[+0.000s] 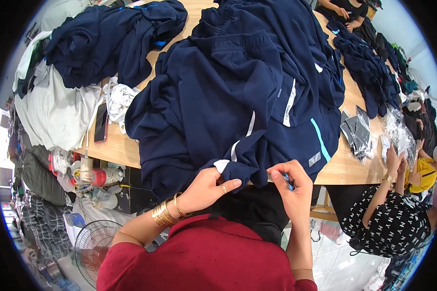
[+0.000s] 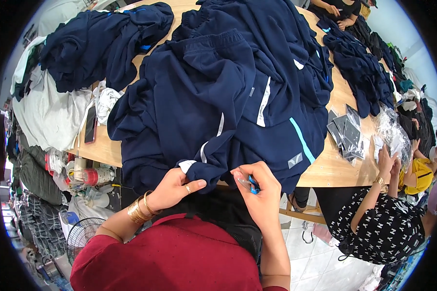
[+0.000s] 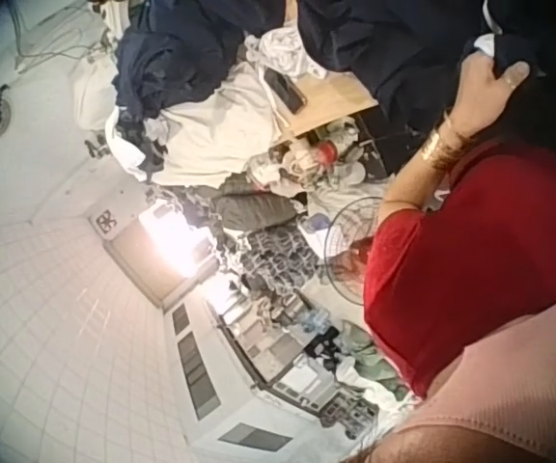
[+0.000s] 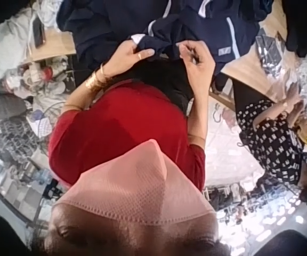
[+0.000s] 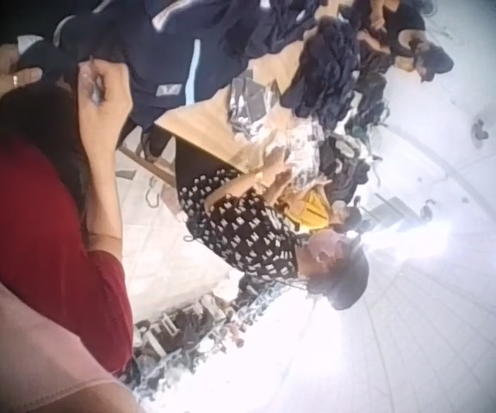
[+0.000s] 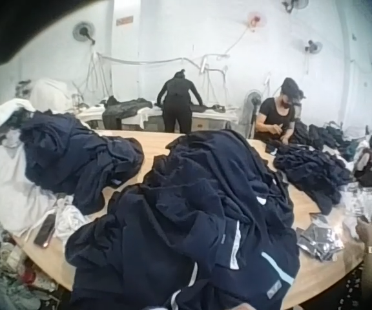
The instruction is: Trimming loose threads from dark blue athletic pants using small scissors in a garment workshop.
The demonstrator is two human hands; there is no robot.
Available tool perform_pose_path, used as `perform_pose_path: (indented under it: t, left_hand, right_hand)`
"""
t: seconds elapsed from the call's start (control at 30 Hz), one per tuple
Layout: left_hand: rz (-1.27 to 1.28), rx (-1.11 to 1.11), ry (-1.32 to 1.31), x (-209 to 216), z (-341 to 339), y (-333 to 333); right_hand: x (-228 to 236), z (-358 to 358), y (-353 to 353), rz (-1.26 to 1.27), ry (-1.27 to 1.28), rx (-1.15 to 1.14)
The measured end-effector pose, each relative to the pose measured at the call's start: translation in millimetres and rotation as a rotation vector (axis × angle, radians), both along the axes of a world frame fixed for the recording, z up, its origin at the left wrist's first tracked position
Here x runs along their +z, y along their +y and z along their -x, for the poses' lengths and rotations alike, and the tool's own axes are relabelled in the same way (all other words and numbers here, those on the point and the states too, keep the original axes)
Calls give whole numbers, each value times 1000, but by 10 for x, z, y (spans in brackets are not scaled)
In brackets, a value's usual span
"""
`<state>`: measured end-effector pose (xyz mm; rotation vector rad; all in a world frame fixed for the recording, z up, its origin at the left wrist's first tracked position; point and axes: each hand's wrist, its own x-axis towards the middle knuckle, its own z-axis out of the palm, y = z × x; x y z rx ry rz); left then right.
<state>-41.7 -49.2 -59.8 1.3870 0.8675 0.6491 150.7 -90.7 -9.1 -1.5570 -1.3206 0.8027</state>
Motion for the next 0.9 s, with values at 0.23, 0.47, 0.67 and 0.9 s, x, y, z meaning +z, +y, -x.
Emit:
perform_pose_path:
  t: [0.23, 0.47, 0.67, 0.9]
  left_hand:
    - [-348, -1111, 629, 347, 260, 325]
    - [-694, -16, 30, 1015, -52, 1557]
    - [-1044, 135, 721, 778, -516, 2586]
    - [-874, -63, 392, 1144, -418, 2771]
  right_hand:
    - [-14, -140, -76, 95, -10, -25]
    - [-4, -239, -196, 83, 68, -113]
    - [118, 61, -31, -138, 10, 56]
    - [-402, -94, 268, -153, -52, -231]
